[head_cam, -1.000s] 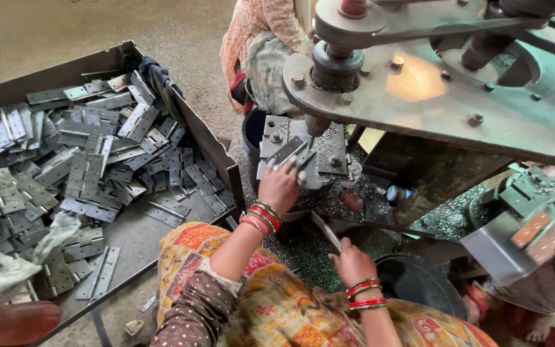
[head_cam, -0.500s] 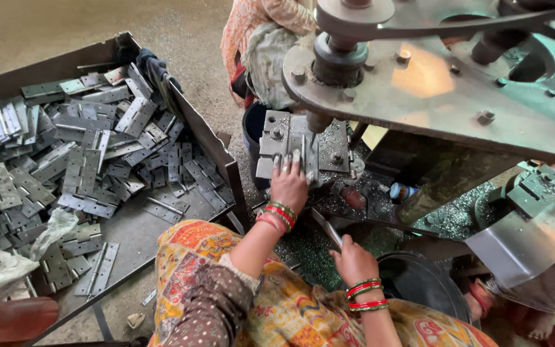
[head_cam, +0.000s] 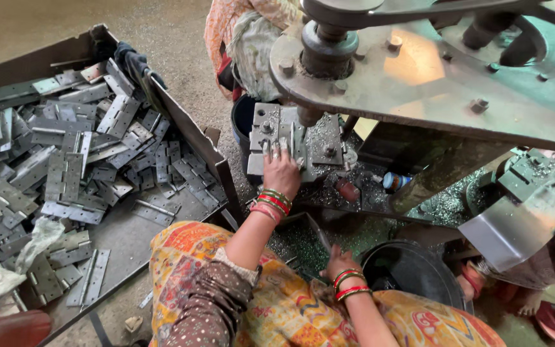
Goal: The person repeatedly picks metal hinge pieces from a bin, places them into a manual punching machine, and operates the lever to punch holes. The processed pieces are returned to the bin. The task is performed one at a time in a repetitive cycle.
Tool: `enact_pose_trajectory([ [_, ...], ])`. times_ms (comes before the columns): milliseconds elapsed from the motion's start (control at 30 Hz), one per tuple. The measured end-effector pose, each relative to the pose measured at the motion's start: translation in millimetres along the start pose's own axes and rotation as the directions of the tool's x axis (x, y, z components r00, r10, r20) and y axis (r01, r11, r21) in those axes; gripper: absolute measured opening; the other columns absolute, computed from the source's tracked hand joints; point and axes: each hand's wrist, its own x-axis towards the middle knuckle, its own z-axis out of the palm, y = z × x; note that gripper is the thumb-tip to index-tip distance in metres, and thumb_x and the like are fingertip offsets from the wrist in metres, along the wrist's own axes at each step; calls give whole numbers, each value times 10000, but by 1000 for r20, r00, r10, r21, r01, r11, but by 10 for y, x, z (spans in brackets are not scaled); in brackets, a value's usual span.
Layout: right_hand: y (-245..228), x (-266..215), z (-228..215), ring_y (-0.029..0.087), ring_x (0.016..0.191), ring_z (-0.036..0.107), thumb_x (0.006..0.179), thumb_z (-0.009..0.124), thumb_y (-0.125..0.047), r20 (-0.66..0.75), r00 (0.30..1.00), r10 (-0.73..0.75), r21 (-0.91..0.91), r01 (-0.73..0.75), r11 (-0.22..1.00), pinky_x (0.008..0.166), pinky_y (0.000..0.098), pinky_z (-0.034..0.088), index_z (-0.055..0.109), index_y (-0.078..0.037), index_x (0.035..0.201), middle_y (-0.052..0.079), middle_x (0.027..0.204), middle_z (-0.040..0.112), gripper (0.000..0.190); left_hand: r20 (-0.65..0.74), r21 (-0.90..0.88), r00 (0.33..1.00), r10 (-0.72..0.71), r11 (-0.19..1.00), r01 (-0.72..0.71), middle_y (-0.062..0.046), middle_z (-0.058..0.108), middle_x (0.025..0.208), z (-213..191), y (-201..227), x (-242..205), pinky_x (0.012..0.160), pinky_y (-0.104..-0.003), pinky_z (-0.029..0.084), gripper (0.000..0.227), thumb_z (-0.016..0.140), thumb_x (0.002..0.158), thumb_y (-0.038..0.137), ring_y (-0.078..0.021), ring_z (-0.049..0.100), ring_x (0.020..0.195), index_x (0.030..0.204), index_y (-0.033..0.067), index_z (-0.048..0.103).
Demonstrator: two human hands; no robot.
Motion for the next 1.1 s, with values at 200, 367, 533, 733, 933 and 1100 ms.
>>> enact_pose_trajectory([
  [200,18,-187,-135,429,1126,663,886,785,-475,-35,994,-101,21,101,995,949,498,555,354,-57,1361,282,1244,603,766,-37,71,999,28,997,-25,-215,542,1429,11,-62,-96,1208,-557,286,310,522,974,151,-383,470,1397,1179,-3,697],
  [367,-55,-549,-519,371,982,747,919,697,-490,-319,941,-113,1,120,993,816,498,620,473,-90,1226,166,1060,694,551,66,73,998,12,997,-17,-201,488,1508,56,-57,61,1207,-543,276,318,509,973,149,-362,426,1436,1196,28,700],
  [533,23,-256,-256,416,1059,692,846,793,-467,-189,977,-103,34,111,993,903,499,579,421,-103,1282,232,1147,640,679,13,40,1000,-2,999,1,-197,480,1489,108,-46,348,1183,-557,260,330,494,963,165,-355,417,1416,1185,39,702],
  [733,92,-7,55,450,1100,654,849,827,-498,-46,982,-184,-13,183,983,935,483,561,318,-68,1348,308,1231,562,833,-29,-1,999,16,1000,-16,-168,537,1462,119,-83,200,1196,-555,289,298,514,975,181,-322,458,1419,1124,70,746],
  [933,9,-529,-429,378,999,742,933,680,-516,-302,946,-119,0,125,992,817,497,613,444,-106,1251,168,1127,693,570,-110,-30,994,21,999,-24,-127,554,1458,32,-218,283,1158,-562,291,264,568,907,201,-301,469,1409,1039,103,774],
  [1100,-46,-398,-343,403,1156,666,841,812,-499,-100,992,-79,-24,77,997,974,469,557,343,-117,1435,247,1292,605,848,-30,-61,1000,-7,998,5,-97,582,1397,4,-265,571,1127,-561,296,259,568,908,212,-282,471,1387,1006,110,784],
])
